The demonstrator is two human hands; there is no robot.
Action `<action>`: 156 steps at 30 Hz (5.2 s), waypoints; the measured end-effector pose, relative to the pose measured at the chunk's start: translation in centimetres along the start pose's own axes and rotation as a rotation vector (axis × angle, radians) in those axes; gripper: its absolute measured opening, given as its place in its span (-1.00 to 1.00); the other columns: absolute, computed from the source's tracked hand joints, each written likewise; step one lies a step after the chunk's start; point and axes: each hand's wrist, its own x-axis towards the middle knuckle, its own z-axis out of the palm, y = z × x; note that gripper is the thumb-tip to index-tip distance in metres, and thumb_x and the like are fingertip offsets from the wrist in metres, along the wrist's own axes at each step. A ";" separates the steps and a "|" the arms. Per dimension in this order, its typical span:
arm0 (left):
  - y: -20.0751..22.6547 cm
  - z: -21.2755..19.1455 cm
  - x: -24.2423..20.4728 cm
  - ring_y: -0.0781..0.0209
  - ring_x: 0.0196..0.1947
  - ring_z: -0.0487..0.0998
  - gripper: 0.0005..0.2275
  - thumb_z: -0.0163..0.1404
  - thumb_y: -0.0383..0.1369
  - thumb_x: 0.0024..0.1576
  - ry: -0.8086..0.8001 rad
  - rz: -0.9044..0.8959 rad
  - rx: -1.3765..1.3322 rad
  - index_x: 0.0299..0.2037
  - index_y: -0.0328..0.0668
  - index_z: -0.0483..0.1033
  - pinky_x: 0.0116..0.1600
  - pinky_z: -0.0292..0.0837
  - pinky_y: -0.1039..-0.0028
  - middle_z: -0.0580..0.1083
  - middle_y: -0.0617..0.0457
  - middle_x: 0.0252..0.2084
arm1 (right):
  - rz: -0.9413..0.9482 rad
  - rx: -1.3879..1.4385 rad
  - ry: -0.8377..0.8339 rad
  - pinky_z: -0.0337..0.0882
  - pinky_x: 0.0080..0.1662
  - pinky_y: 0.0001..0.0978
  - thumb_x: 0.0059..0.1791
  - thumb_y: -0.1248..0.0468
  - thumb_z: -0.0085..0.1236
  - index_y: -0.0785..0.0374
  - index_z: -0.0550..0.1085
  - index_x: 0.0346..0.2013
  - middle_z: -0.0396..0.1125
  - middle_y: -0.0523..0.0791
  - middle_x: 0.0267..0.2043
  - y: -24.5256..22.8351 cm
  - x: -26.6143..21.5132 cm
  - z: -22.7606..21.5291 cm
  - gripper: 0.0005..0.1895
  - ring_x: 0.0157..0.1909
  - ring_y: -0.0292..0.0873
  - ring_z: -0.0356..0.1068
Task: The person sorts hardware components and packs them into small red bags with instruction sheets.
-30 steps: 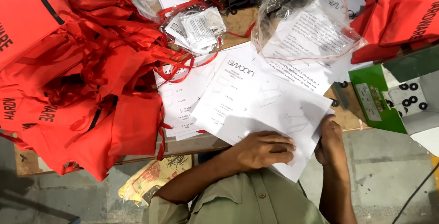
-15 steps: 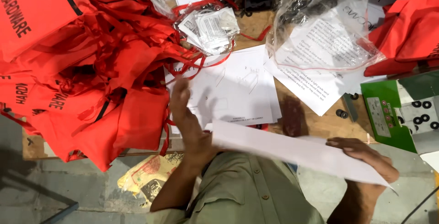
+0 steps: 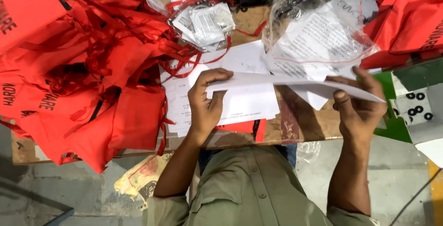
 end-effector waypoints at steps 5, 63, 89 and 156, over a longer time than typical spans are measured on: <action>-0.4 0.9 1.2 0.08 0.16 0.55 -0.76 0.07 -0.45 0.32 0.015 0.045 0.096 0.11 -0.34 0.34 0.30 0.43 0.35 0.52 -0.11 0.09 | -0.068 0.137 0.072 0.41 0.21 -0.52 0.26 0.41 0.20 0.32 0.07 0.45 0.31 0.03 0.23 0.5 0.3 0.8 -0.41 0.16 -0.25 0.34; 6.9 3.4 -2.4 0.20 -0.42 0.59 -0.50 -0.43 -0.12 0.47 -0.259 -0.087 -0.224 0.26 -0.57 0.22 -0.37 0.45 0.44 0.51 -0.14 -0.36 | -0.443 -0.442 -0.316 0.48 -0.25 -0.36 -0.08 0.50 0.27 0.28 0.48 0.20 0.40 -0.05 -0.16 -10.1 -1.3 12.9 -0.47 -0.21 -0.16 0.48; 3.1 3.6 -4.2 0.23 -0.36 0.38 -0.63 -0.23 -0.20 0.46 0.156 -0.091 -0.114 -0.17 -0.46 0.43 -0.28 0.34 0.38 0.43 -0.06 -0.37 | -0.674 -0.520 -0.459 0.46 -0.10 -0.21 -0.18 0.42 0.35 0.36 0.61 0.01 0.40 -0.04 -0.07 -9.8 -2.5 9.1 -0.56 -0.12 -0.06 0.44; 1.1 0.7 -2.4 0.15 0.06 0.64 -0.60 -0.09 0.13 0.30 -0.204 0.979 0.886 -0.18 0.01 0.56 0.29 -0.10 -0.37 0.57 0.21 -0.25 | -0.564 -0.609 -0.516 0.35 -0.12 -0.12 -0.26 0.31 0.27 0.41 0.49 -0.15 0.36 -0.08 -0.45 -7.7 -1.2 8.6 -0.59 -0.31 0.00 0.40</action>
